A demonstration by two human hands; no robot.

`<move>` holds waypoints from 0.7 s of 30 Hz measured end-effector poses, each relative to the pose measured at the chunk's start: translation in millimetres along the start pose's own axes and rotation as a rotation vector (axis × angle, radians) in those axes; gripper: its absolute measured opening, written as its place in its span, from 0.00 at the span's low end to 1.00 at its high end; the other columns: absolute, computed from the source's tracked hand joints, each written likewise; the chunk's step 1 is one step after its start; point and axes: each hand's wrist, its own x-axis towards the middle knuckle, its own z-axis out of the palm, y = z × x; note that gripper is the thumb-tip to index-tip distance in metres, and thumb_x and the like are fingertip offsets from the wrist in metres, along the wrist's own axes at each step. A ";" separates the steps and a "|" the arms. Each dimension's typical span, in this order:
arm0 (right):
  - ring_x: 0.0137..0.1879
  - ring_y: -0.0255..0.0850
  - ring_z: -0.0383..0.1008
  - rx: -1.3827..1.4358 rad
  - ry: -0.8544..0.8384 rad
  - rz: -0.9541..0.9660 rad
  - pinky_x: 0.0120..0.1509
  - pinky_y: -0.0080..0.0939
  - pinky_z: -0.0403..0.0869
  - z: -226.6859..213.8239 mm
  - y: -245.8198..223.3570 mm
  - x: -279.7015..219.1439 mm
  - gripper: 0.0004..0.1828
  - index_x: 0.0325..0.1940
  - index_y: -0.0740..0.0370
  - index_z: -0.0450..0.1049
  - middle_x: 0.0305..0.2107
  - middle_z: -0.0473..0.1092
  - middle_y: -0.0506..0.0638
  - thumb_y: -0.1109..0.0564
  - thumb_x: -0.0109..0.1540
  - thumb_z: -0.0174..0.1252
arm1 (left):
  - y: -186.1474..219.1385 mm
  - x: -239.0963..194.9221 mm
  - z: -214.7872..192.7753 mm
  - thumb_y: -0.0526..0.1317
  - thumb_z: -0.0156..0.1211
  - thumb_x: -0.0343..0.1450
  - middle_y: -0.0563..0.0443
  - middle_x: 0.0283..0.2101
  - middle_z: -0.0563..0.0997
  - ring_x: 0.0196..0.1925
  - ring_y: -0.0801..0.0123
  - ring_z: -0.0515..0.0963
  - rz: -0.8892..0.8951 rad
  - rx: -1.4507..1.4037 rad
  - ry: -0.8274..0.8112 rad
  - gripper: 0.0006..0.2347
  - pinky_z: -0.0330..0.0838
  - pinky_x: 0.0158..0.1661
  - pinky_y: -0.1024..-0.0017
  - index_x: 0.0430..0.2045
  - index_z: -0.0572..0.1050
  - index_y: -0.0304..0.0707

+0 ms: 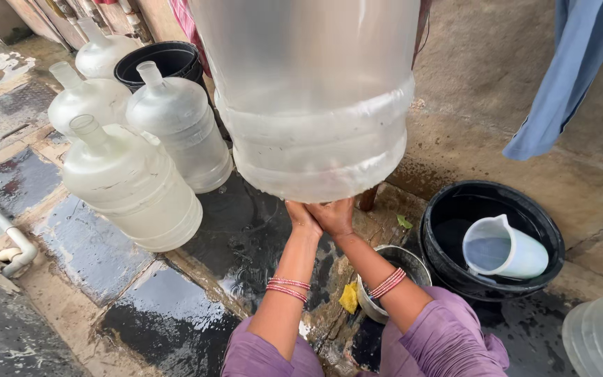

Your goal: The person cleans large plastic water bottles by shaking them with water inside, pouring the water out, and then scrubbing the mouth and interior of a bottle using a brush and a cleaning agent.

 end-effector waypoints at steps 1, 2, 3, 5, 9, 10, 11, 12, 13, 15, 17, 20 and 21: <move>0.52 0.46 0.82 0.142 -0.010 0.070 0.60 0.48 0.80 -1.2 -5.2 8.1 0.24 0.51 0.64 0.80 0.46 0.80 0.58 0.52 0.54 0.72 | -2.0 2.4 0.4 0.54 0.40 0.76 0.43 0.60 0.75 0.60 0.51 0.77 0.004 -0.003 -0.007 0.25 0.75 0.57 0.54 0.63 0.66 0.36; 0.52 0.46 0.83 0.287 -0.020 0.139 0.62 0.49 0.82 -0.4 -10.6 17.5 0.23 0.51 0.65 0.80 0.47 0.81 0.61 0.53 0.54 0.69 | -4.4 5.0 0.3 0.57 0.38 0.76 0.44 0.59 0.77 0.59 0.54 0.78 -0.078 -0.086 0.024 0.27 0.75 0.57 0.57 0.63 0.67 0.36; 0.52 0.46 0.83 0.290 -0.020 0.130 0.62 0.49 0.82 -1.7 -13.8 28.7 0.23 0.51 0.65 0.80 0.47 0.81 0.61 0.53 0.54 0.69 | -5.8 8.9 -1.2 0.59 0.36 0.76 0.46 0.59 0.78 0.58 0.57 0.79 -0.160 -0.169 0.055 0.29 0.75 0.57 0.60 0.62 0.68 0.37; 0.57 0.44 0.76 0.289 0.060 0.182 0.62 0.49 0.78 -10.1 -9.9 44.0 0.36 0.57 0.65 0.65 0.52 0.71 0.63 0.51 0.52 0.76 | -9.7 12.7 -12.1 0.60 0.36 0.77 0.45 0.57 0.78 0.56 0.58 0.78 -0.161 -0.143 0.069 0.29 0.73 0.56 0.59 0.61 0.69 0.36; 0.57 0.44 0.76 0.195 -0.002 0.227 0.62 0.48 0.78 3.7 28.6 19.1 0.36 0.57 0.65 0.66 0.52 0.72 0.63 0.51 0.52 0.75 | -15.1 18.0 -29.2 0.62 0.38 0.77 0.44 0.51 0.75 0.44 0.59 0.74 -0.190 -0.003 0.123 0.30 0.67 0.51 0.55 0.59 0.70 0.34; 0.57 0.44 0.76 0.156 -0.007 0.230 0.62 0.48 0.78 9.8 37.7 8.7 0.35 0.57 0.65 0.66 0.52 0.72 0.63 0.51 0.52 0.75 | -11.9 22.0 -26.2 0.62 0.38 0.77 0.44 0.51 0.75 0.44 0.59 0.74 -0.177 0.002 0.107 0.30 0.67 0.51 0.55 0.59 0.70 0.34; 0.56 0.45 0.76 0.150 -0.003 0.224 0.61 0.48 0.78 15.9 45.3 4.5 0.35 0.57 0.65 0.67 0.52 0.72 0.63 0.51 0.52 0.75 | -10.1 23.9 -21.4 0.61 0.40 0.76 0.46 0.53 0.75 0.47 0.60 0.74 -0.155 0.046 0.108 0.28 0.68 0.52 0.57 0.59 0.70 0.36; 0.56 0.45 0.76 0.149 0.004 0.224 0.61 0.48 0.78 18.4 50.7 -2.7 0.35 0.57 0.65 0.67 0.51 0.72 0.63 0.51 0.52 0.75 | -12.2 18.3 -19.4 0.60 0.41 0.76 0.47 0.54 0.76 0.50 0.62 0.75 -0.140 0.088 0.124 0.27 0.69 0.53 0.60 0.59 0.70 0.38; 0.56 0.45 0.77 0.152 0.009 0.209 0.61 0.48 0.78 20.9 54.8 0.9 0.35 0.57 0.65 0.67 0.51 0.72 0.62 0.51 0.52 0.75 | -14.1 13.9 -16.8 0.59 0.43 0.75 0.49 0.56 0.76 0.53 0.64 0.76 -0.125 0.131 0.139 0.26 0.70 0.54 0.62 0.59 0.70 0.40; 0.56 0.45 0.77 0.194 0.034 0.201 0.61 0.48 0.78 19.4 58.5 16.7 0.34 0.57 0.65 0.68 0.51 0.73 0.62 0.51 0.52 0.75 | -18.9 10.5 -11.5 0.57 0.45 0.74 0.53 0.58 0.77 0.59 0.67 0.77 -0.100 0.208 0.170 0.23 0.73 0.55 0.67 0.58 0.69 0.44; 0.56 0.45 0.77 0.226 0.057 0.223 0.61 0.48 0.78 14.9 60.2 30.6 0.34 0.57 0.66 0.68 0.51 0.73 0.62 0.51 0.52 0.74 | -15.1 15.8 -10.1 0.56 0.45 0.74 0.53 0.58 0.77 0.59 0.66 0.77 -0.099 0.206 0.162 0.23 0.73 0.55 0.67 0.58 0.70 0.44; 0.56 0.46 0.77 0.185 0.032 0.264 0.61 0.48 0.77 17.0 67.2 15.9 0.34 0.56 0.66 0.69 0.51 0.74 0.62 0.51 0.52 0.74 | -15.8 13.0 -15.3 0.55 0.46 0.74 0.52 0.57 0.78 0.58 0.66 0.78 -0.109 0.189 0.170 0.22 0.74 0.54 0.66 0.57 0.70 0.43; 0.56 0.46 0.77 0.163 0.023 0.269 0.60 0.48 0.77 20.1 68.8 5.1 0.33 0.56 0.66 0.69 0.50 0.74 0.62 0.51 0.52 0.74 | -15.8 10.4 -16.6 0.55 0.46 0.74 0.52 0.56 0.78 0.57 0.66 0.78 -0.124 0.188 0.169 0.22 0.74 0.54 0.66 0.57 0.70 0.43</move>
